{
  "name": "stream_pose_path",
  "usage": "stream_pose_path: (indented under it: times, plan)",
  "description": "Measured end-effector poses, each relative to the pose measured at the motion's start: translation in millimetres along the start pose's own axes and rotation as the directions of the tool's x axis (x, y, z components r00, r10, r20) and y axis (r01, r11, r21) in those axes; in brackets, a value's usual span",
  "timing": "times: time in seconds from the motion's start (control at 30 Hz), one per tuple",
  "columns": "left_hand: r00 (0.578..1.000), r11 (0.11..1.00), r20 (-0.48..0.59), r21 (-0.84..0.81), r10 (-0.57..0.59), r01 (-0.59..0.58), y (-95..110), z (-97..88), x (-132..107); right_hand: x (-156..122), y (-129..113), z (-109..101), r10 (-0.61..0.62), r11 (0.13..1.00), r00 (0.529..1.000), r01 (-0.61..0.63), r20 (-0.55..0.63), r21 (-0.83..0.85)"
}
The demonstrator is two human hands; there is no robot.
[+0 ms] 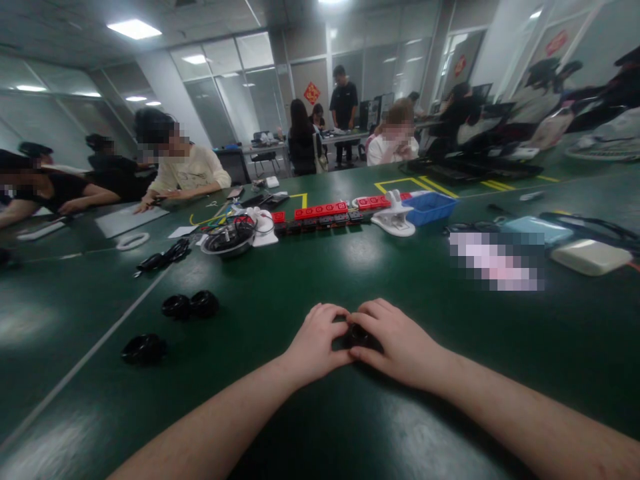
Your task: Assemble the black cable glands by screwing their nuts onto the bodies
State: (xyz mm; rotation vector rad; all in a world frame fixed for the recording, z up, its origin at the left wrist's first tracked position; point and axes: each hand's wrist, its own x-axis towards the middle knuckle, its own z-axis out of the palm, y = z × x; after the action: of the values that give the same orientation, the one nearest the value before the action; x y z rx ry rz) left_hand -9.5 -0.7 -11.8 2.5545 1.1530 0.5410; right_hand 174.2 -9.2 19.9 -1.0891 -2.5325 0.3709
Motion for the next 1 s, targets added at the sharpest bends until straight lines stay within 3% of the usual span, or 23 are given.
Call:
stream_pose_path:
  times: [0.23, 0.7, 0.8, 0.87, 0.93, 1.0]
  plan:
    - [1.000, 1.000, -0.013, -0.007, 0.004, -0.004, 0, 0.4, 0, -1, -1, 0, 0.006, 0.997, 1.000, -0.006, -0.003, 0.083]
    - [0.999, 0.999, 0.036, -0.036, 0.001, 0.000, -1, -2.6, -2, -2, -5, -2, 0.050, 0.995, 0.998, -0.052, 0.023, 0.089]
    - [0.999, 0.996, -0.008, -0.084, -0.037, 0.036, 0, -23.5, -3, -3, -5, -4, 0.054, 0.995, 0.998, -0.055, 0.014, 0.086]
    - [0.982, 0.982, -0.162, -0.174, -0.100, 0.071, 12, -47.6, -4, -4, -5, -3, 0.067, 0.994, 0.998, -0.069, 0.017, 0.089]
    - [0.940, 0.952, -0.318, -0.307, -0.124, 0.022, 36, -70.9, -7, -5, -4, -1, 0.075, 0.992, 0.997, -0.078, 0.028, 0.095]
    - [0.932, 0.940, -0.351, -0.338, -0.088, -0.039, 69, -83.4, -14, -6, -3, 1, 0.072, 0.994, 0.997, -0.074, 0.024, 0.086]
